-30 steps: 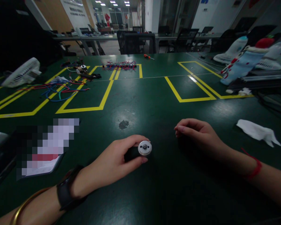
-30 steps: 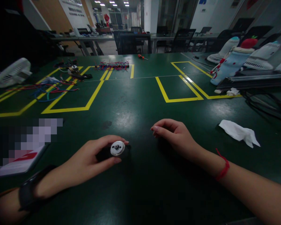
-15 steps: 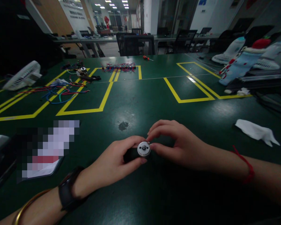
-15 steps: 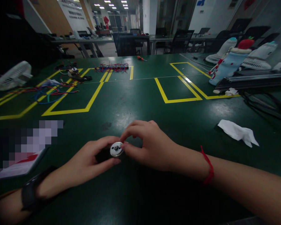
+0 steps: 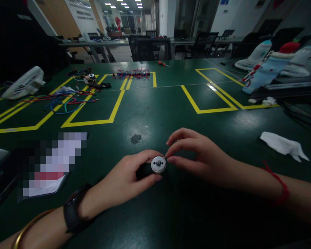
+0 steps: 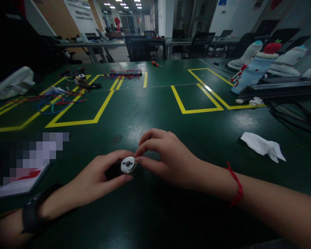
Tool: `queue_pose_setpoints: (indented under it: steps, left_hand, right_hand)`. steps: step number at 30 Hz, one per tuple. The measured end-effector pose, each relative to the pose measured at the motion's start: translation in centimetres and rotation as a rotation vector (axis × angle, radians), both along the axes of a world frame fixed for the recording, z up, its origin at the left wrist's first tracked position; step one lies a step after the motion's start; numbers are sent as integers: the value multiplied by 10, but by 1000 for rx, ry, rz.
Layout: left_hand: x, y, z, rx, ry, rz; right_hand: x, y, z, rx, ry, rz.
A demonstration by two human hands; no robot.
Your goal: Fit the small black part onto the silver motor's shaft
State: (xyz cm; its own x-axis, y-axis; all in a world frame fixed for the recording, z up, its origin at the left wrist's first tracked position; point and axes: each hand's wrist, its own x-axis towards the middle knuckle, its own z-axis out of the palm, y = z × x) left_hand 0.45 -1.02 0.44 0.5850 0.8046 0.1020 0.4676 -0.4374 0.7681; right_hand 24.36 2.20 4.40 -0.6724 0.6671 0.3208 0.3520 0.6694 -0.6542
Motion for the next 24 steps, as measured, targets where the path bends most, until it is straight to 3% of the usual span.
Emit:
queue_pose_setpoints:
  steps: [5,9,14,19,24]
  left_hand:
    - [0,1,-2,14,7,-4]
    - [-1,1,-2,5,-1,-14]
    - [0,1,-1,-23,-7,-7]
    - [0,1,1,-43,23,-1]
    - [0,0,2,-49,27,1]
  right_hand:
    - [-10,-2,-9,13,-6,33]
    - [-19,-1,-4,53,24,47]
    - [-3,4,-2,-7,78,34]
    - [26,1,-24,-73,-183,27]
    - [34,-3,-38,-75,-247,18]
